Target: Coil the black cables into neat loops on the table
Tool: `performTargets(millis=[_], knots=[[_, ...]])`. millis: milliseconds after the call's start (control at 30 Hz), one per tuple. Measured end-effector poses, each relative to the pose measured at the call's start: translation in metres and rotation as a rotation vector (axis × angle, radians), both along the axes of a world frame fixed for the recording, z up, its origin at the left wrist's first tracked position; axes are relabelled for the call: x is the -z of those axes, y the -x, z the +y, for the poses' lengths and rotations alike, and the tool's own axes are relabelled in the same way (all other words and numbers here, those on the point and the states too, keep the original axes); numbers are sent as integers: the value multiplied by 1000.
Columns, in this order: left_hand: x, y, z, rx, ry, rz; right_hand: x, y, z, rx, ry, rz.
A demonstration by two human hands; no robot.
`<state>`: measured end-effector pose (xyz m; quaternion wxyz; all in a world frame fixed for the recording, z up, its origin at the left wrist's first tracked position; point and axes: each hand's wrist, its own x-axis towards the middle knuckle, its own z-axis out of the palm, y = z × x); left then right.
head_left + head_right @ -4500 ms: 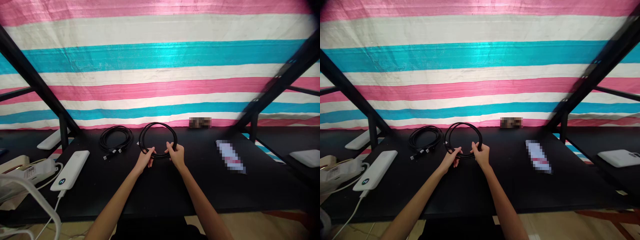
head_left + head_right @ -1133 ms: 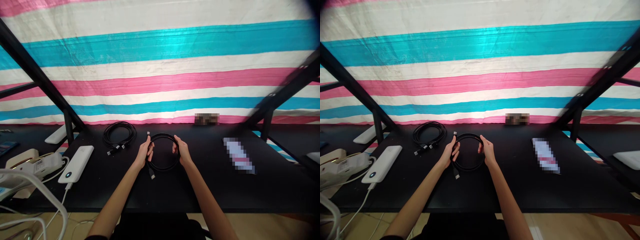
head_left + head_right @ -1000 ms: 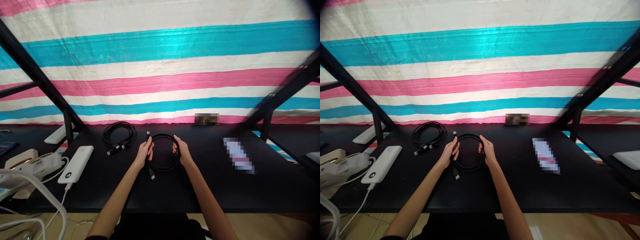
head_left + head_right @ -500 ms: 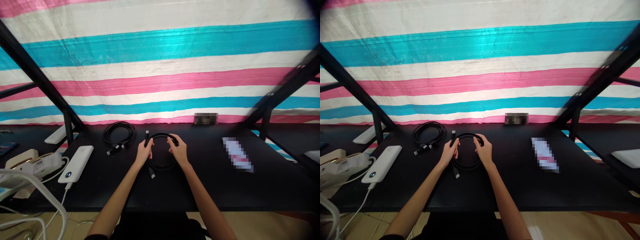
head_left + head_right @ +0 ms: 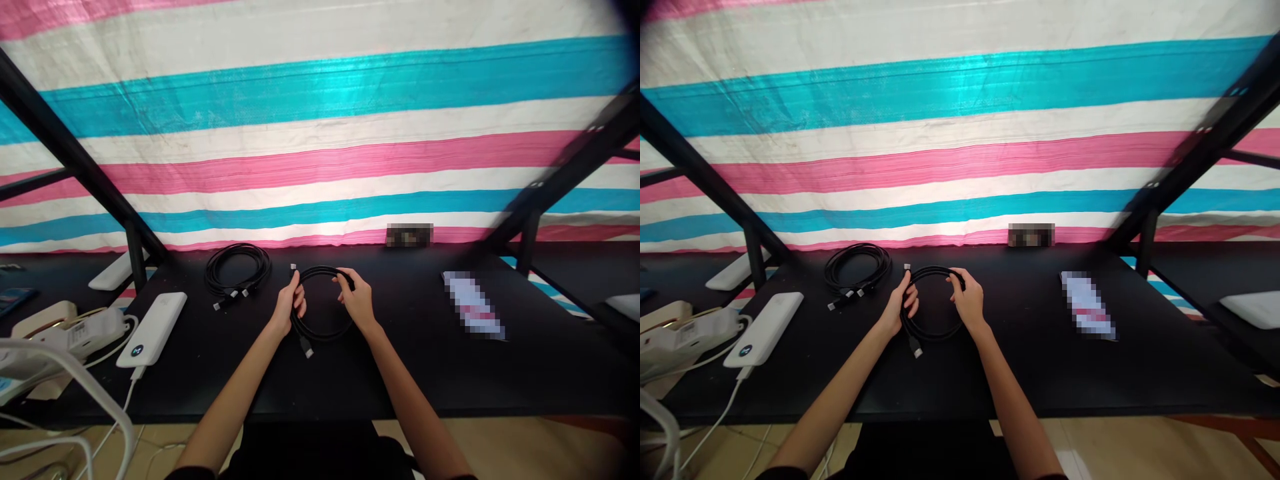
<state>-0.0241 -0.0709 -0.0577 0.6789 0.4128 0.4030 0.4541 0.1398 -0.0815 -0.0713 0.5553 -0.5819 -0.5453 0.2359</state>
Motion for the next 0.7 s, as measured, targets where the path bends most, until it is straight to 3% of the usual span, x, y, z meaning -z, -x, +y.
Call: performTargets(millis=[133, 267, 433, 600, 700], knots=[[-3, 5, 3, 159, 278, -380, -3, 1, -2, 8, 4, 35], [-4, 10, 6, 218, 378, -565, -9, 3, -4, -1, 10, 67], [-6, 16, 9, 115, 341, -660, -10, 4, -1, -94, 154, 246], [-4, 23, 13, -117, 281, -825, -8, 6, 1, -294, 329, 315], [-3, 25, 15, -175, 249, -845, -7, 11, -3, -410, 456, 333]])
